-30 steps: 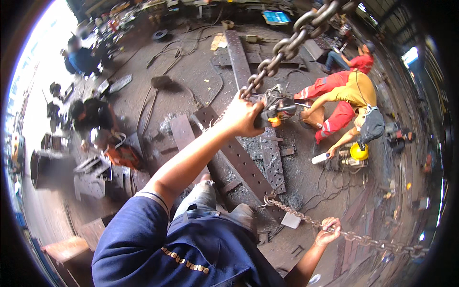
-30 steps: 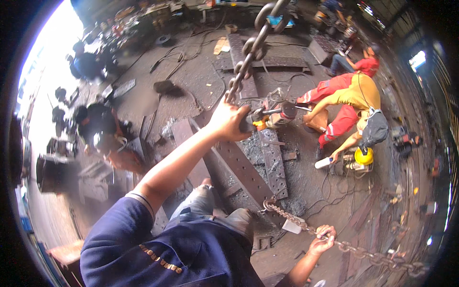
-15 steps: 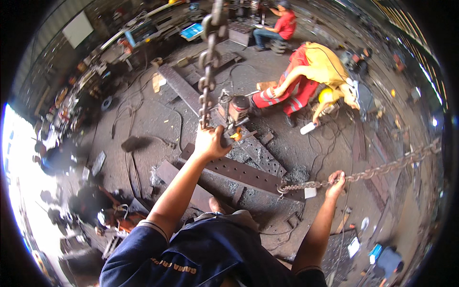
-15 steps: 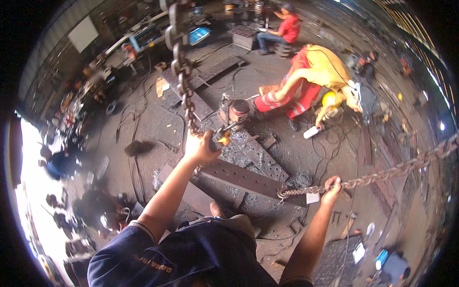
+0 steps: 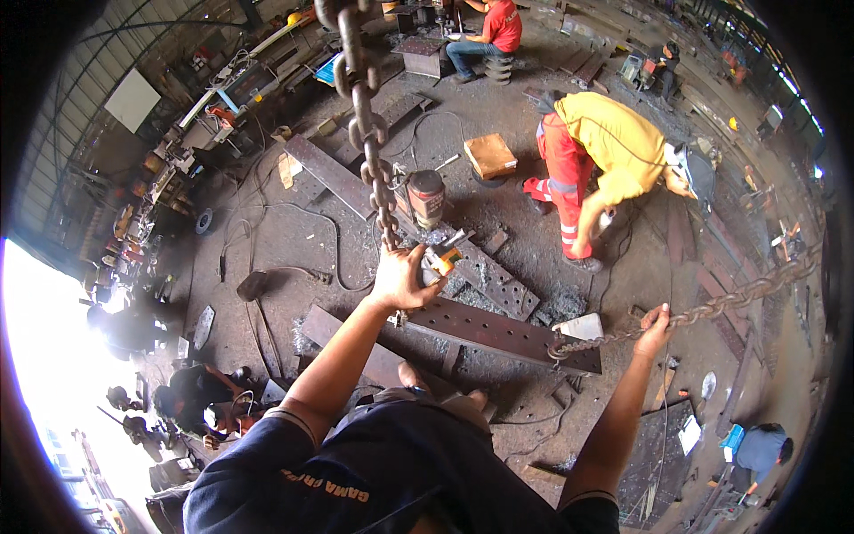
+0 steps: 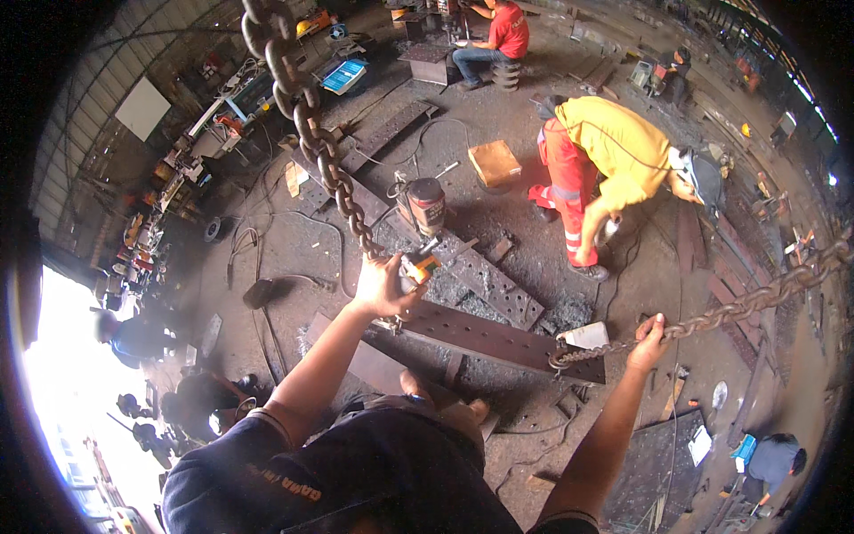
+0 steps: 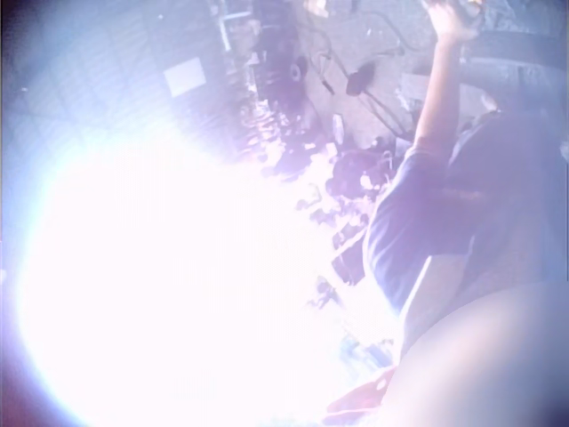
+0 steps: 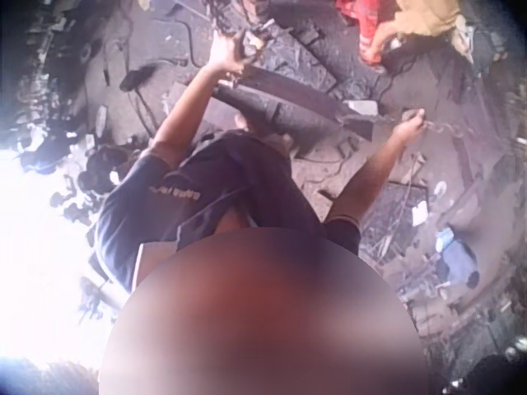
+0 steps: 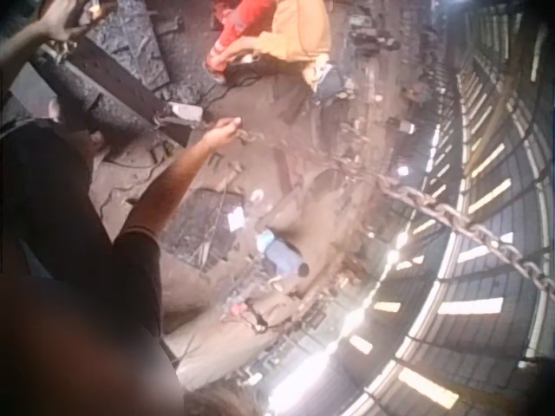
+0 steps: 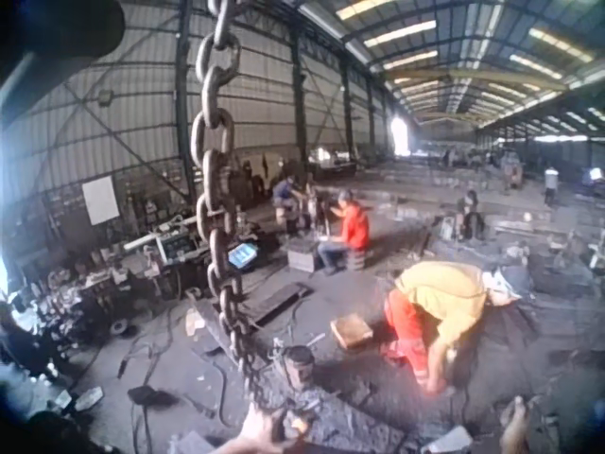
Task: The person uses a handheld remote control to operate an overhead crane, lifting and moving a large metal plate with chains. They guide the suspended plate into position while other workers assist on the floor.
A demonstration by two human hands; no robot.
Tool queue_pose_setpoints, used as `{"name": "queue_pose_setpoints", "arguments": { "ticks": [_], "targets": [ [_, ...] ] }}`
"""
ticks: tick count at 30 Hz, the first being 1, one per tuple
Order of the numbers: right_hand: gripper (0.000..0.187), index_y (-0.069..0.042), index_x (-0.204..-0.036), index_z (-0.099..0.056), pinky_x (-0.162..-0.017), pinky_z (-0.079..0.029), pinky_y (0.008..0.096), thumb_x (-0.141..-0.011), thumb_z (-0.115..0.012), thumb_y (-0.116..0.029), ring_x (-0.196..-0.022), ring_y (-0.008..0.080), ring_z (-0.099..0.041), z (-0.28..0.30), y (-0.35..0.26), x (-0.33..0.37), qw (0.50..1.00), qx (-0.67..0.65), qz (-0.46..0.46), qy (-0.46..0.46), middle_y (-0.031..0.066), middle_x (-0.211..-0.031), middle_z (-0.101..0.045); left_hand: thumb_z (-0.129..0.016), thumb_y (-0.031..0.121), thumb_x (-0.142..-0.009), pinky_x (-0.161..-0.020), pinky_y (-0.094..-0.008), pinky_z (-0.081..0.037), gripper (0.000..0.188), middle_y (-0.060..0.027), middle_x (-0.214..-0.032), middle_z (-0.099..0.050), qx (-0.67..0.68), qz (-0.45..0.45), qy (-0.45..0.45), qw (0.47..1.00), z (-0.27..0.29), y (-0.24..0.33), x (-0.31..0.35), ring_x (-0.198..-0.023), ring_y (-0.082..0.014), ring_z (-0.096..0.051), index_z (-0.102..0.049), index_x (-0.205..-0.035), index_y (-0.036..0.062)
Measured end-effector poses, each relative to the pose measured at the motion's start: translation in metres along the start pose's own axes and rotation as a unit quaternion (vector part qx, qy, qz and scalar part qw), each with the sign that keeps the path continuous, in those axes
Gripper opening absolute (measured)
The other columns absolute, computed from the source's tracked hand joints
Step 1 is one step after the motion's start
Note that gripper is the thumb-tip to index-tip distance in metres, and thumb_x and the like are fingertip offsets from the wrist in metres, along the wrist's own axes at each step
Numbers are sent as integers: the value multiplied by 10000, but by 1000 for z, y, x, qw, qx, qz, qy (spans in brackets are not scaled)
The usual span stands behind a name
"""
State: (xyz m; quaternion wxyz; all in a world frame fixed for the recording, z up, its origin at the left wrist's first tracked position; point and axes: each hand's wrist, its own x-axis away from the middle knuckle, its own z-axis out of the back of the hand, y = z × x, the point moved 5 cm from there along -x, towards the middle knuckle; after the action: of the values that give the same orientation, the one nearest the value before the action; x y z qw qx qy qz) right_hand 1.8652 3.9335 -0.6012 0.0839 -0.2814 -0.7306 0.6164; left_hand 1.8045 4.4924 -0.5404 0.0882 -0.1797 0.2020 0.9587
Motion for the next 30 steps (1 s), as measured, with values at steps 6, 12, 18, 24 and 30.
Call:
{"name": "queue_pose_setpoints", "arguments": {
  "ticks": [6,12,18,24,30],
  "targets": [
    [406,-134,-654,-426,-489,-271,284,-971,-600,-320,-513,96,-362,51,-4,-20,1000,-1,-10,24,-32,-590,-379,-808,381,-675,-981,-485,-401,669,-221,-859,-676,77,-85,2,993,-24,48,-7,-880,-414,-659,-601,-1099,-93],
    [391,-121,-659,-435,-483,-258,277,-963,-613,-290,-510,85,-362,100,-8,-41,999,2,3,46,-32,-602,-396,-765,418,-687,-822,-441,-505,556,-174,-652,-658,20,8,16,1000,-56,99,-33,-623,-384,-675,-620,-999,-19],
    [383,-129,-665,-458,-500,-261,277,-960,-623,-307,-523,84,-368,155,-11,-68,995,9,-5,103,-31,-606,-416,-750,426,-691,-869,-445,-501,633,-166,-629,-657,-3,-18,-5,1000,-84,153,-46,-620,-367,-680,-626,-1094,-46],
    [375,-124,-672,-464,-512,-256,279,-954,-623,-313,-538,83,-374,195,-14,-87,989,65,21,130,-39,-605,-405,-761,456,-710,-845,-450,-501,694,-201,-722,-677,33,-23,-5,999,-114,188,-63,-710,-401,-681,-612,-1145,-64],
    [384,-131,-654,-452,-485,-257,286,-955,-610,-310,-517,85,-369,233,-25,-108,992,39,43,114,-39,-591,-396,-792,289,-780,-845,-353,-510,479,-100,-1007,-707,348,117,-152,918,-131,194,-98,-946,-169,-646,-652,-1136,1]
  ]
}}
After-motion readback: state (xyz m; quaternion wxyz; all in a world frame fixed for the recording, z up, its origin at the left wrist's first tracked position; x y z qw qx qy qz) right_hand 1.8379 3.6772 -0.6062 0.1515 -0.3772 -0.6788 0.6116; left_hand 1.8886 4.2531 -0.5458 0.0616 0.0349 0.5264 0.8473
